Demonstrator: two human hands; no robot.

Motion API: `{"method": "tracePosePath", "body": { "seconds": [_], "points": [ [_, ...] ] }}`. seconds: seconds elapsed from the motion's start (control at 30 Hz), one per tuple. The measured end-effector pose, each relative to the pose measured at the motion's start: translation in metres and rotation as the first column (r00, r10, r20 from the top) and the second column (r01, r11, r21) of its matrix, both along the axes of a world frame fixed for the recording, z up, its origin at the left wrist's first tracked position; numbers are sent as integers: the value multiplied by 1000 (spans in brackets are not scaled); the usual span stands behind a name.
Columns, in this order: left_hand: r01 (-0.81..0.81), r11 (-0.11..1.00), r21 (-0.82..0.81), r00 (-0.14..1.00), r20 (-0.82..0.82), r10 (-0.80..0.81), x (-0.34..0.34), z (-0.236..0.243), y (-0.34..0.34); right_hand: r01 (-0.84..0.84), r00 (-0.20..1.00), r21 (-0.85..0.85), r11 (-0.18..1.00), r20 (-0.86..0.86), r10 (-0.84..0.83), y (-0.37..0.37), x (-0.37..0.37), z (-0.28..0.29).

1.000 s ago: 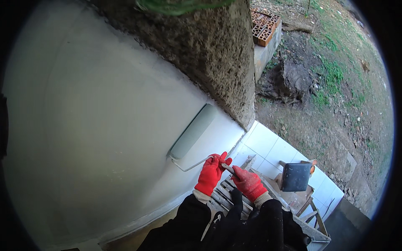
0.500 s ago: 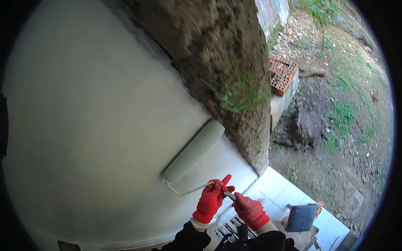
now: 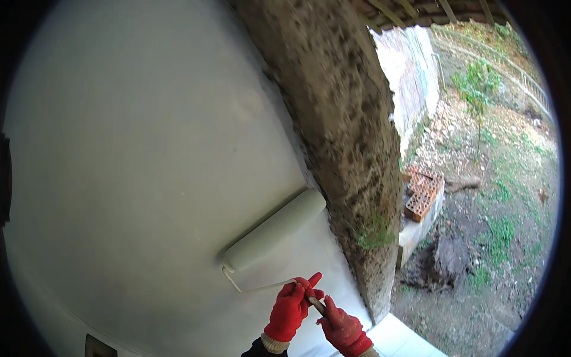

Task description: The person paints a ceiling using a roller, moving it back and forth over the surface while wearing red gloves.

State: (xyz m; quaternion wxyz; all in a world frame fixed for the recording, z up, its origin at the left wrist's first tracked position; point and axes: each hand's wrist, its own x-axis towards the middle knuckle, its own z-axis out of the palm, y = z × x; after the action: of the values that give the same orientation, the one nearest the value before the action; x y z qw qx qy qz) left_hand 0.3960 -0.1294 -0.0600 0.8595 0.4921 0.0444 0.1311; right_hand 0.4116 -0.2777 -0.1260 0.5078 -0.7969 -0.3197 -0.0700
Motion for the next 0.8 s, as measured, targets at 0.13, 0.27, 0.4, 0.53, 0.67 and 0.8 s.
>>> {"method": "tracePosePath", "body": {
  "seconds": [0.13,0.27,0.4,0.53,0.67,0.8],
  "points": [
    [-44,997,57,997,70,39,0,54,4,-49,978,4,999,205,47,5,6,49],
    [-79,995,59,996,49,76,-8,113,14,-257,944,182,949,257,206,25,13,87],
    [-48,997,61,981,193,35,-10,161,14,-231,950,365,902,284,128,43,7,144],
    [-324,943,81,906,314,284,-38,196,11,-152,972,524,838,235,29,63,0,205],
    [-579,790,203,731,558,393,-80,221,5,-181,983,508,842,129,133,64,4,283],
    [-484,812,326,773,595,222,-105,218,26,-135,982,489,862,184,49,67,22,358]
  ]
}}
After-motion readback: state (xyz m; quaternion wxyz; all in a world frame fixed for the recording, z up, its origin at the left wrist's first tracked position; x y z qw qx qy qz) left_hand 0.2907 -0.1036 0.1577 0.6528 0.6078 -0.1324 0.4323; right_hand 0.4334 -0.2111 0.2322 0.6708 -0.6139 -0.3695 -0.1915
